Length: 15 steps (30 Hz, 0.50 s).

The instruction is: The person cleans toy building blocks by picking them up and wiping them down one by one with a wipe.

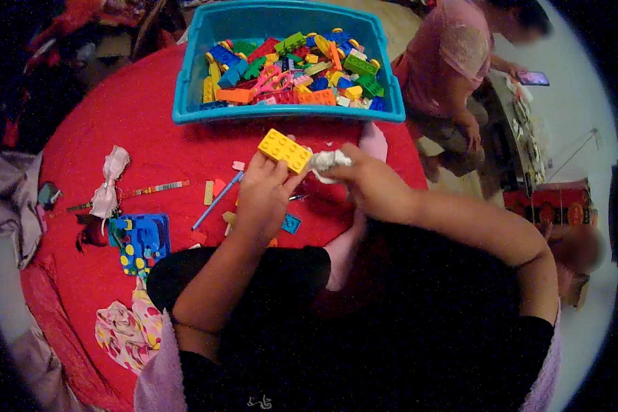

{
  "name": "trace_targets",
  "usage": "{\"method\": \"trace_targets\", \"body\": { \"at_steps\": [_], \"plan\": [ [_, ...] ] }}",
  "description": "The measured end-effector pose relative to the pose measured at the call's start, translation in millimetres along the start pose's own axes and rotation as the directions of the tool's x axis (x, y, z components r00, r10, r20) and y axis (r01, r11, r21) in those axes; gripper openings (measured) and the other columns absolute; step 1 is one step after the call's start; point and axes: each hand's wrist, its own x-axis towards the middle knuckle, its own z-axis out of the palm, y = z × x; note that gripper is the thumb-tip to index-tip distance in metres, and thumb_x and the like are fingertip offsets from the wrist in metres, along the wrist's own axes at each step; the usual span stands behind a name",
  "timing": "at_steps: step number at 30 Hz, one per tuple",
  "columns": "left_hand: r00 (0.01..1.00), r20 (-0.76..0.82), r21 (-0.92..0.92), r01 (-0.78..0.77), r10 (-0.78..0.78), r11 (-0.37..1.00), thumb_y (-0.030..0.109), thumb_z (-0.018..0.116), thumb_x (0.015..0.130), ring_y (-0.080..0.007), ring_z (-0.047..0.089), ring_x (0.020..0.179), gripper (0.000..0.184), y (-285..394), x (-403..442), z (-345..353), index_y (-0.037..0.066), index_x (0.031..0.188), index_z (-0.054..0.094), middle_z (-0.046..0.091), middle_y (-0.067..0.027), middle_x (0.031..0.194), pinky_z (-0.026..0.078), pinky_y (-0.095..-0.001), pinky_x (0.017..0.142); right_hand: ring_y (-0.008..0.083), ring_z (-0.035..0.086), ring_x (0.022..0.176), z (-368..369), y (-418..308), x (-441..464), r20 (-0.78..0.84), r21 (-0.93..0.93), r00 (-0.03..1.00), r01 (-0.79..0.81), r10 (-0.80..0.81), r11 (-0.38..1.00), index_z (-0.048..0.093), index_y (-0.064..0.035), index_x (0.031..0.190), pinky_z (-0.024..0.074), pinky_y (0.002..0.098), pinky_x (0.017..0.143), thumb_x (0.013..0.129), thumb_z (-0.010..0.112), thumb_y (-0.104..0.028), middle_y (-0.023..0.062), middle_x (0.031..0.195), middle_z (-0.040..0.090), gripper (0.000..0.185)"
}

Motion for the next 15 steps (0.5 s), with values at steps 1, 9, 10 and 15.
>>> {"method": "trace_targets", "body": {
  "at_steps": [1, 9, 10, 15],
  "plan": [
    [1.0, 0.003, -0.083, -0.008, 0.008, 0.997, -0.002, 0.036, 0.084, -0.0256, 0.041, 0.113, 0.038, 2, 3, -6, -0.001, 0.121, 0.028, 0.041, -0.0154, 0.117, 0.032, -0.0401, 0.098, 0.0348, 0.053, 0.08, 2, 0, -1, -0.033, 0.02, 0.999, 0.015, -0.014, 1.0, 0.054, -0.0119, 0.106, 0.0458, 0.0393, 0.069, 0.065, 0.051, 0.003, 0.0155, 0.094, 0.044, 0.044],
    [0.97, 0.091, -0.176, 0.238, -0.225, 0.955, 0.02, 0.041, 0.09, -0.0248, 0.043, 0.109, 0.029, -4, 3, -11, 0.003, 0.113, 0.036, 0.044, -0.0113, 0.114, 0.035, -0.0392, 0.096, 0.0324, 0.054, 0.085, -18, -24, 6, -0.022, 0.224, 0.997, 0.08, -0.077, 0.971, 0.051, -0.0061, 0.103, 0.0447, 0.0378, 0.072, 0.076, 0.053, -0.018, 0.0147, 0.101, 0.049, 0.03],
    [0.961, 0.109, -0.24, 0.272, -0.252, 0.932, 0.02, 0.041, 0.09, -0.024, 0.044, 0.108, 0.029, -4, 4, -12, 0.005, 0.114, 0.037, 0.044, -0.0108, 0.114, 0.035, -0.0387, 0.096, 0.0322, 0.054, 0.084, -15, -16, 7, -0.105, -0.049, 0.933, 0.341, -0.345, 0.939, 0.05, -0.0026, 0.1, 0.0439, 0.0371, 0.073, 0.08, 0.049, -0.027, 0.015, 0.1, 0.05, 0.031],
    [0.971, 0.028, -0.348, 0.233, -0.238, 0.908, 0.022, 0.042, 0.089, -0.0243, 0.044, 0.107, 0.033, 6, 8, -14, 0.008, 0.118, 0.035, 0.044, -0.0096, 0.113, 0.037, -0.0382, 0.094, 0.0321, 0.054, 0.084, -6, -5, 8, -0.065, -0.031, 0.995, 0.074, -0.076, 0.997, 0.052, -0.0065, 0.101, 0.0448, 0.0375, 0.071, 0.075, 0.052, -0.016, 0.0144, 0.103, 0.048, 0.028]
  ]
}}
